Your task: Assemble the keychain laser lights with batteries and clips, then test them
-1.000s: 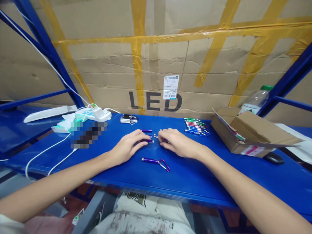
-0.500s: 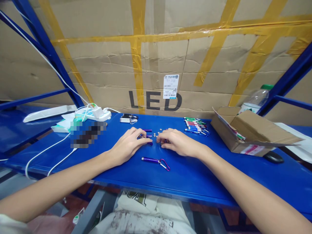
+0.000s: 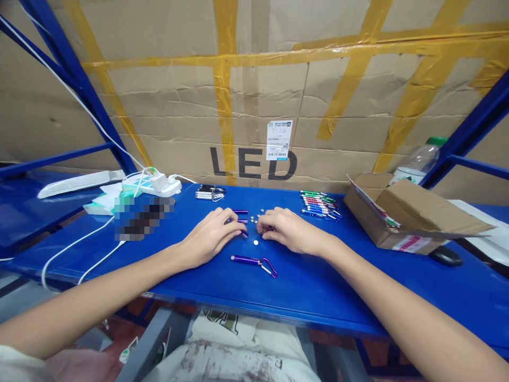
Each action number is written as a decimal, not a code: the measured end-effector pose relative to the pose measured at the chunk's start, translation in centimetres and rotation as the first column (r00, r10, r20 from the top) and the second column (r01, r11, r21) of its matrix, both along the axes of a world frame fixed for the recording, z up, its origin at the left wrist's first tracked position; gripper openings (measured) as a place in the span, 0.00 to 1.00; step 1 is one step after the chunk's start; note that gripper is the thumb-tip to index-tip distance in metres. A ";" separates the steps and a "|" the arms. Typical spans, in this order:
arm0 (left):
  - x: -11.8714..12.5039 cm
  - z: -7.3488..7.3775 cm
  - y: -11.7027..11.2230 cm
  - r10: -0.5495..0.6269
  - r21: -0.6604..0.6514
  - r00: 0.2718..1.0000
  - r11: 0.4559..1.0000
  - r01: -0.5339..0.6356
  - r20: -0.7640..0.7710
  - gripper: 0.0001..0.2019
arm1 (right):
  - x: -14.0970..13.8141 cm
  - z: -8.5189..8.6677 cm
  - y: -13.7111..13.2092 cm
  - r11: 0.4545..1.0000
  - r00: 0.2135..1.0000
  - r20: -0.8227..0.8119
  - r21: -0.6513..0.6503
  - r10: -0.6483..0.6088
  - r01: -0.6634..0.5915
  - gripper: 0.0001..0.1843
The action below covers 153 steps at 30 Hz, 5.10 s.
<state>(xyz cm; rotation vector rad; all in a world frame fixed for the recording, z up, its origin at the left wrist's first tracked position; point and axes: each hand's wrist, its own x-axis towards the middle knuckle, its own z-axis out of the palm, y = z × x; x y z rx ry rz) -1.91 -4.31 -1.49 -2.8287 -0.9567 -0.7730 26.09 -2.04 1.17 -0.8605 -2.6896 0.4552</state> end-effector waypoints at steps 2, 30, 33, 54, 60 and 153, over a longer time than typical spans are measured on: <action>-0.1 0.2 0.0 0.028 -0.056 0.994 0.998 -0.022 0.106 0.17 | 0.0 0.1 0.0 1.000 1.000 -0.012 0.002 -0.014 0.014 0.08; 1.8 -1.1 0.2 0.130 -0.639 0.821 0.698 0.322 0.556 0.15 | -2.7 1.0 -2.3 0.980 0.871 -0.453 -0.152 -0.188 0.132 0.11; 1.8 -1.5 0.3 0.162 -0.688 0.807 0.631 0.357 0.568 0.17 | -2.8 0.8 -2.3 0.967 0.861 -0.460 -0.221 -0.216 0.125 0.10; 1.7 -1.4 0.2 0.130 -0.661 0.811 0.658 0.360 0.571 0.11 | -3.1 0.2 -2.0 0.940 0.860 -0.451 -0.328 -0.241 0.092 0.14; 1.5 -1.1 0.2 0.096 -0.561 0.835 0.782 0.273 0.541 0.09 | -0.5 1.4 -0.9 0.987 0.986 -0.121 -0.131 -0.110 0.094 0.13; 1.2 -0.5 0.2 0.009 -0.444 0.890 0.869 0.219 0.457 0.10 | -1.7 0.4 -2.0 0.994 0.950 -0.310 0.085 -0.037 0.067 0.14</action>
